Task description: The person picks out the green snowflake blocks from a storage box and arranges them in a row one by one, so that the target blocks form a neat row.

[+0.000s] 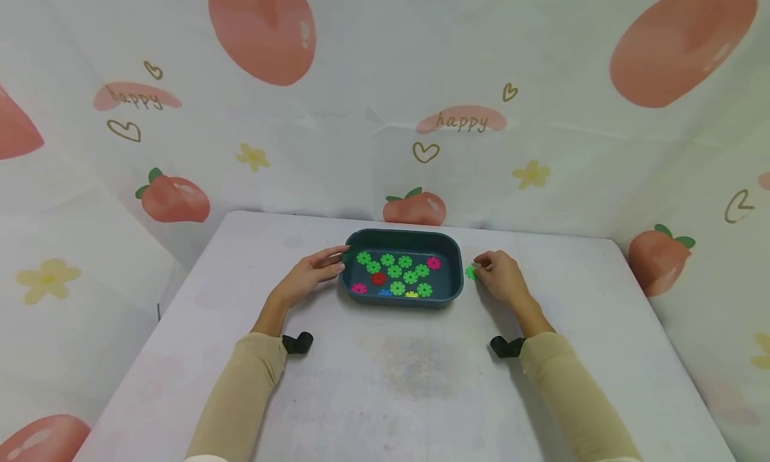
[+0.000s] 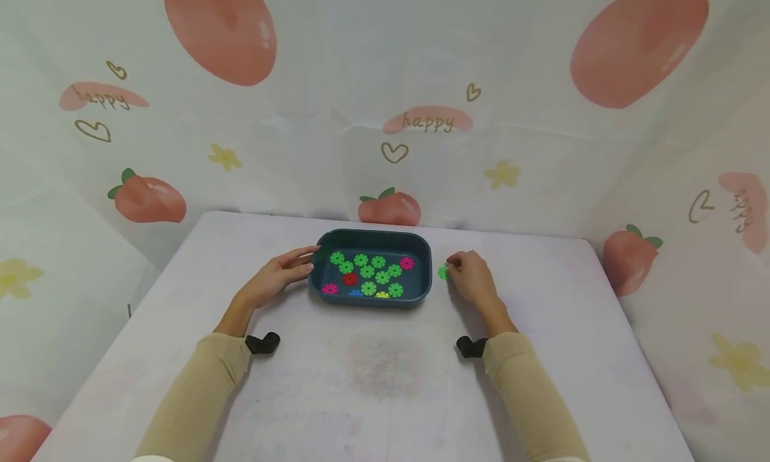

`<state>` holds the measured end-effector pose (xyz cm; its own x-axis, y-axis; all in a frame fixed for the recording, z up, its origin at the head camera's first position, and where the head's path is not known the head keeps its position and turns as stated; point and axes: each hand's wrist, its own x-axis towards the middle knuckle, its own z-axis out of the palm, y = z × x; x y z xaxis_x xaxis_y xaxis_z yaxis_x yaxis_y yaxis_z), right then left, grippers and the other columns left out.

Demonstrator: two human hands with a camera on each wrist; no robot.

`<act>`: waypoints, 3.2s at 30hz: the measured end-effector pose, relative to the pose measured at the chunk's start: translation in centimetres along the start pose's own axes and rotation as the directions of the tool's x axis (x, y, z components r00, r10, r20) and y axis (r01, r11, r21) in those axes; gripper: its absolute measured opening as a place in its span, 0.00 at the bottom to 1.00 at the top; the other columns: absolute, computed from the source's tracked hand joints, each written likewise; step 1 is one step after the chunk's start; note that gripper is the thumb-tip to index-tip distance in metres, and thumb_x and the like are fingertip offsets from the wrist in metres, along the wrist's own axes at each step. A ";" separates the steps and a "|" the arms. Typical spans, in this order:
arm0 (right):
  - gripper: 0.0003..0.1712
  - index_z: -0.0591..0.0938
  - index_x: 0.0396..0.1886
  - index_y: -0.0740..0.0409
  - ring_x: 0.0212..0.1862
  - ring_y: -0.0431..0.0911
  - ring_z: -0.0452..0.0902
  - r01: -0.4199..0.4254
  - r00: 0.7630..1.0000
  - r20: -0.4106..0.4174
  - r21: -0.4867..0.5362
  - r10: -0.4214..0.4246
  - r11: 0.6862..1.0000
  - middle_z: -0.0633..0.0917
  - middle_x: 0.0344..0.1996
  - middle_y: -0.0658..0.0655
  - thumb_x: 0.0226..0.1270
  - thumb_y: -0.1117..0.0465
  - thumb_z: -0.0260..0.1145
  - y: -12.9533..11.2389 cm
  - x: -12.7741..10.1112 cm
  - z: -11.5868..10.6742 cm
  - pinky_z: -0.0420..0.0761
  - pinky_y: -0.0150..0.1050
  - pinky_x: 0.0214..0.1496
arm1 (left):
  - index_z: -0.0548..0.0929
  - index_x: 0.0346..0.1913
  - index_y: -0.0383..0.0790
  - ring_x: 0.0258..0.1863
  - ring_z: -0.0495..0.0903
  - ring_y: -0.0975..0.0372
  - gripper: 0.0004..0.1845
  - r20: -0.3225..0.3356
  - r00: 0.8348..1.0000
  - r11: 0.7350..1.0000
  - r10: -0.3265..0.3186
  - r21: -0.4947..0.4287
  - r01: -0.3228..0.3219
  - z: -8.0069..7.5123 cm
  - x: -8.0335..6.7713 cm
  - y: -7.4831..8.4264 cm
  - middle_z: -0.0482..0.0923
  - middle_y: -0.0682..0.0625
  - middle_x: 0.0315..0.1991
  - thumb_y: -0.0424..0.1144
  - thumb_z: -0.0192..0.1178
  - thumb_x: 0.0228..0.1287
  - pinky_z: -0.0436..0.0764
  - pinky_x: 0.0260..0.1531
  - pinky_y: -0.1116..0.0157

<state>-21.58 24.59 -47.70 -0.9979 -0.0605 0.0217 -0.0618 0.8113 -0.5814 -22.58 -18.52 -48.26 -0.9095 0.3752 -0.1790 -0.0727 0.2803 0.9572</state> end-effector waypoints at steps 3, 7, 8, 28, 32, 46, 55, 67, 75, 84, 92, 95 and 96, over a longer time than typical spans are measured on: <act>0.16 0.81 0.50 0.63 0.45 0.56 0.79 0.008 1.000 -0.019 -0.010 -0.008 1.000 0.78 0.45 0.64 0.67 0.60 0.61 -0.2 -0.1 -0.4 0.79 0.50 0.50 | 0.70 0.65 0.66 0.69 0.68 0.58 0.28 0.003 1.000 1.000 -0.003 0.002 0.003 0.0 0.0 0.1 0.67 0.55 0.69 0.57 0.62 0.60 0.64 0.70 0.50; 0.18 0.79 0.51 0.63 0.43 0.56 0.80 0.064 0.994 -0.082 -0.043 -0.067 0.997 0.77 0.44 0.64 0.67 0.57 0.63 -0.7 -0.3 -1.0 0.80 0.51 0.49 | 0.70 0.64 0.68 0.68 0.68 0.58 0.28 -0.003 1.000 1.000 -0.011 0.010 0.011 0.0 -0.1 0.1 0.67 0.56 0.69 0.58 0.62 0.60 0.64 0.70 0.50; 0.18 0.78 0.51 0.63 0.42 0.56 0.79 0.081 0.991 -0.099 -0.066 -0.087 0.995 0.77 0.44 0.64 0.67 0.57 0.62 -0.9 -0.3 -1.1 0.80 0.51 0.49 | 0.70 0.64 0.68 0.68 0.68 0.58 0.28 -0.004 1.000 1.000 -0.012 0.012 0.012 0.0 -0.1 0.0 0.67 0.56 0.69 0.58 0.62 0.60 0.64 0.70 0.50; 0.46 0.53 0.75 0.50 0.73 0.71 0.44 0.091 0.994 -0.017 -0.374 -0.105 0.923 0.51 0.75 0.66 0.67 0.27 0.42 -4.6 -0.2 -2.7 0.53 0.73 0.67 | 0.70 0.65 0.67 0.69 0.67 0.58 0.29 0.000 1.000 1.000 -0.014 -0.006 0.014 0.2 -0.1 0.0 0.66 0.54 0.70 0.57 0.62 0.60 0.64 0.70 0.50; 0.50 0.46 0.77 0.46 0.75 0.70 0.36 0.103 0.994 0.007 -0.409 -0.110 0.907 0.44 0.77 0.64 0.64 0.23 0.39 -5.1 -0.2 -2.4 0.44 0.77 0.67 | 0.70 0.65 0.67 0.69 0.67 0.58 0.29 0.001 1.000 1.000 -0.007 -0.005 0.007 0.1 -0.1 -0.1 0.66 0.53 0.70 0.57 0.62 0.60 0.64 0.70 0.50; 0.51 0.45 0.77 0.42 0.76 0.66 0.29 0.217 0.975 0.070 -0.480 -0.210 0.850 0.40 0.78 0.60 0.62 0.22 0.42 -7.6 0.6 -0.8 0.38 0.74 0.69 | 0.70 0.65 0.67 0.69 0.67 0.58 0.28 0.000 1.000 1.000 -0.003 0.009 0.003 0.1 -0.1 -0.1 0.66 0.54 0.70 0.58 0.61 0.61 0.64 0.70 0.51; 0.51 0.43 0.78 0.42 0.76 0.66 0.33 0.281 0.958 0.094 -0.496 -0.270 0.821 0.41 0.78 0.59 0.63 0.23 0.42 -9.0 1.2 0.1 0.39 0.73 0.70 | 0.70 0.65 0.69 0.69 0.67 0.58 0.28 0.002 1.000 1.000 -0.012 0.015 0.012 0.0 -0.1 -0.1 0.66 0.56 0.69 0.59 0.61 0.60 0.63 0.70 0.50; 0.49 0.40 0.77 0.38 0.78 0.62 0.35 0.373 0.927 0.151 -0.480 -0.344 0.794 0.44 0.77 0.60 0.64 0.24 0.39 -11.3 1.6 2.1 0.40 0.68 0.74 | 0.70 0.65 0.68 0.69 0.66 0.58 0.28 0.002 1.000 1.000 -0.003 0.016 0.003 0.1 -0.2 0.1 0.66 0.56 0.70 0.58 0.61 0.61 0.62 0.71 0.49; 0.48 0.44 0.77 0.40 0.78 0.59 0.36 0.438 0.898 0.187 -0.479 -0.399 0.760 0.42 0.78 0.57 0.65 0.24 0.40 -13.2 1.4 3.8 0.43 0.66 0.75 | 0.68 0.66 0.66 0.70 0.65 0.58 0.29 0.004 1.000 1.000 0.004 0.017 -0.005 0.0 -0.3 0.1 0.66 0.55 0.70 0.57 0.60 0.61 0.61 0.71 0.49; 0.46 0.45 0.77 0.41 0.78 0.57 0.37 0.460 0.887 0.204 -0.465 -0.414 0.756 0.42 0.78 0.56 0.66 0.26 0.41 -15.0 1.6 5.6 0.46 0.63 0.76 | 0.69 0.66 0.67 0.70 0.64 0.58 0.29 0.009 1.000 1.000 -0.005 0.030 0.005 -0.1 -0.2 0.0 0.68 0.54 0.69 0.59 0.60 0.61 0.61 0.71 0.48; 0.47 0.51 0.76 0.41 0.74 0.56 0.51 0.479 0.877 0.165 -0.382 -0.451 0.790 0.53 0.75 0.58 0.64 0.27 0.48 -16.4 1.8 6.9 0.65 0.56 0.70 | 0.68 0.66 0.69 0.71 0.64 0.57 0.27 0.005 1.000 0.999 -0.026 0.022 0.026 -0.2 -0.3 -0.2 0.68 0.52 0.69 0.57 0.59 0.63 0.59 0.72 0.47; 0.47 0.54 0.75 0.42 0.70 0.55 0.57 0.468 0.883 0.168 -0.366 -0.437 0.804 0.59 0.71 0.58 0.62 0.26 0.50 -16.8 2.0 7.3 0.70 0.54 0.66 | 0.67 0.66 0.69 0.71 0.64 0.57 0.27 0.009 1.000 0.999 -0.028 0.019 0.027 -0.2 -0.2 -0.2 0.67 0.52 0.69 0.56 0.59 0.64 0.59 0.72 0.47; 0.47 0.55 0.75 0.43 0.68 0.55 0.59 0.462 0.887 0.170 -0.362 -0.430 0.810 0.61 0.69 0.59 0.62 0.26 0.51 -16.9 2.2 7.4 0.71 0.54 0.65 | 0.67 0.67 0.68 0.70 0.64 0.57 0.28 0.010 1.000 0.999 -0.027 0.020 0.026 -0.1 -0.2 -0.2 0.67 0.52 0.69 0.56 0.59 0.64 0.59 0.72 0.47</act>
<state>-22.58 6.49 -43.85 -0.8552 -0.5015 0.1305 -0.5176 0.8393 -0.1667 -22.46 -18.75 -48.37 -0.9031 0.3764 -0.2066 -0.0886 0.3076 0.9474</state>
